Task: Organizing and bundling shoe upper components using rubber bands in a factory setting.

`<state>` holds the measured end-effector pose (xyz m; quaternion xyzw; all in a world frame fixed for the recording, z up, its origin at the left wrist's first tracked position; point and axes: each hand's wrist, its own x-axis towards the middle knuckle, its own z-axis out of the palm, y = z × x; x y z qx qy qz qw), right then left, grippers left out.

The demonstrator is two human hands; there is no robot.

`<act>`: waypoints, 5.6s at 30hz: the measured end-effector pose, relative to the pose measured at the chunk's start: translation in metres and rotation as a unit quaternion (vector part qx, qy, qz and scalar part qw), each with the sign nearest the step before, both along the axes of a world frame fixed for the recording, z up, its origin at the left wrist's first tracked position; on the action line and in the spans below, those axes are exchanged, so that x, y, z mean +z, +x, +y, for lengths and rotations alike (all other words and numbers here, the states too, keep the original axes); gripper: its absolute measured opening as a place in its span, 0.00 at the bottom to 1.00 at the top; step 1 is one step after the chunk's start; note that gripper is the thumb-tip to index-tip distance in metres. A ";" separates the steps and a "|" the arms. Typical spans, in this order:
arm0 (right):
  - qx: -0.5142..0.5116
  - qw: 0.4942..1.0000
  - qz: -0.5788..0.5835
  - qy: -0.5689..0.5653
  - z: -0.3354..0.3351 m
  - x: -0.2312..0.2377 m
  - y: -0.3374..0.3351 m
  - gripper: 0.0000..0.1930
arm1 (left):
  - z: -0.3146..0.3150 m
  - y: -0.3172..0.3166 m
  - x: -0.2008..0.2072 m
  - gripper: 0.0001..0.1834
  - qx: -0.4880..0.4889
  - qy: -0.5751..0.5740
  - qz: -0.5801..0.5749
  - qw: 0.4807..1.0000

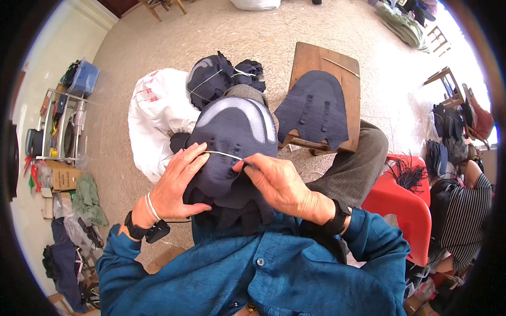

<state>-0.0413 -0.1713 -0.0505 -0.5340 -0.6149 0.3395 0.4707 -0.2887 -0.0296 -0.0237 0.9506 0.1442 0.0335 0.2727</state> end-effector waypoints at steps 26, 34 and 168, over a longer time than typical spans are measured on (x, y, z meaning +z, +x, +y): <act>-0.097 0.901 0.397 -0.147 0.009 -0.041 0.019 0.17 | 0.065 0.057 -0.009 0.12 0.150 -0.271 -0.108 0.945; -0.130 0.830 0.506 -0.196 0.022 -0.055 0.028 0.15 | 0.097 0.072 -0.033 0.13 0.161 -0.533 -0.032 0.830; 0.152 0.974 0.126 -0.109 0.118 0.040 0.015 0.35 | 0.119 -0.013 -0.099 0.40 0.298 -0.689 -0.261 0.607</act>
